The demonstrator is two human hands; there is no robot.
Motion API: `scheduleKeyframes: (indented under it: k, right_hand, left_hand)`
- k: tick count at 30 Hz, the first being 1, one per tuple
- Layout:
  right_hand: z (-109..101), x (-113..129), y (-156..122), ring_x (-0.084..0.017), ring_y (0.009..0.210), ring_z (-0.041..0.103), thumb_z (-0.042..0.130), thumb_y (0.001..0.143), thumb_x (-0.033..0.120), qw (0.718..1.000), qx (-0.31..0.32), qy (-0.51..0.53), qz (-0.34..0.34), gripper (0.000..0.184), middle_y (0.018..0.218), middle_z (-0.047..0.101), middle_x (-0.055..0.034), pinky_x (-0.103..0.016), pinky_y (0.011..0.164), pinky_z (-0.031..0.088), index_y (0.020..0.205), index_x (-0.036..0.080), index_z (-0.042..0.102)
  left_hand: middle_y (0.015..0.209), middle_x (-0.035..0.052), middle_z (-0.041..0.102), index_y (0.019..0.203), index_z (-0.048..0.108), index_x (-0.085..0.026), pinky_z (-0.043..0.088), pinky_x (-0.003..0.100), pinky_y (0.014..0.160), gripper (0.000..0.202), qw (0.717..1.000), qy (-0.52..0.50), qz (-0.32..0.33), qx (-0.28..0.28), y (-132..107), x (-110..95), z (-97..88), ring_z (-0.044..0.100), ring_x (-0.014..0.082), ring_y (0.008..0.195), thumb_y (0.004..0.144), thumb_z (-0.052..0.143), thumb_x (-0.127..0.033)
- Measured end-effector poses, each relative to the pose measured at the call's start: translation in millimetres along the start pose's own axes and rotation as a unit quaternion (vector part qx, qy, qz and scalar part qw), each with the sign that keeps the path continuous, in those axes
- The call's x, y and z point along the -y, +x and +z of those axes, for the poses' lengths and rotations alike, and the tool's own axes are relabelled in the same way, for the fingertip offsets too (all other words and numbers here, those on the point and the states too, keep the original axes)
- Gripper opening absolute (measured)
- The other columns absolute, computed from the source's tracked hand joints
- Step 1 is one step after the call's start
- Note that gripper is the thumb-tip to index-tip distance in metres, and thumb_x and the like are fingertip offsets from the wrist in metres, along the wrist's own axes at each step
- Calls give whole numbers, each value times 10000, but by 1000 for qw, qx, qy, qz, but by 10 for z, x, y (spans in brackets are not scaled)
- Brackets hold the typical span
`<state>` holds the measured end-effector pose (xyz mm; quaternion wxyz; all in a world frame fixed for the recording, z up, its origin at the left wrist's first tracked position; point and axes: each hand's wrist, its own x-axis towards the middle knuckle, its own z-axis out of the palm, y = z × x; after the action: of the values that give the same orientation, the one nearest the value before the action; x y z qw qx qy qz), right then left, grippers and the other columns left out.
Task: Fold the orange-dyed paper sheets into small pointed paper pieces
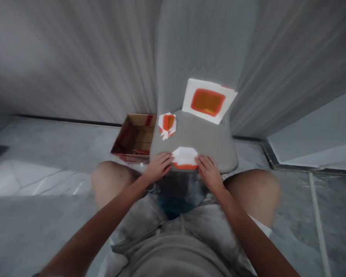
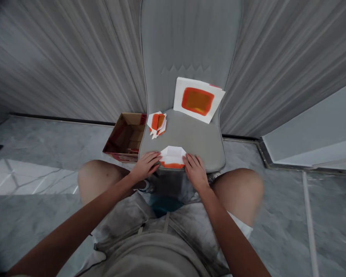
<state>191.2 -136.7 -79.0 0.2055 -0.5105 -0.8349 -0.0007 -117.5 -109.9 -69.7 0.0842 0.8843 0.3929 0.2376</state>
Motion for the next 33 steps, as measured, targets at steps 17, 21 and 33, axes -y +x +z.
scheduleKeyframes:
  k: [17,21,33]
  right_hand:
    - [-58,-158,-25,-270,1194,682,472,1066,301,992,-30,122,24,337,1268,741,-118,-561,1184,459,1215,254,771]
    - [-46,-143,52,-271,1178,666,458,1074,399,984,-41,161,67,368,1248,724,-124,-503,1116,507,1179,236,770]
    - [261,-81,304,-291,1037,565,508,1019,539,957,-138,128,222,459,1077,634,-162,-477,980,476,828,182,725]
  left_hand:
    - [1184,67,768,1124,775,-277,482,414,1038,247,994,-94,-45,-45,147,145,81,670,218,1131,1053,568,-392]
    - [1114,69,757,1046,777,-253,497,389,965,259,990,-109,-78,-51,280,123,72,670,215,1048,1044,576,-417]
    - [1147,96,688,804,695,-226,444,425,933,313,984,9,-156,-80,362,-96,177,601,252,1045,1010,592,-438]
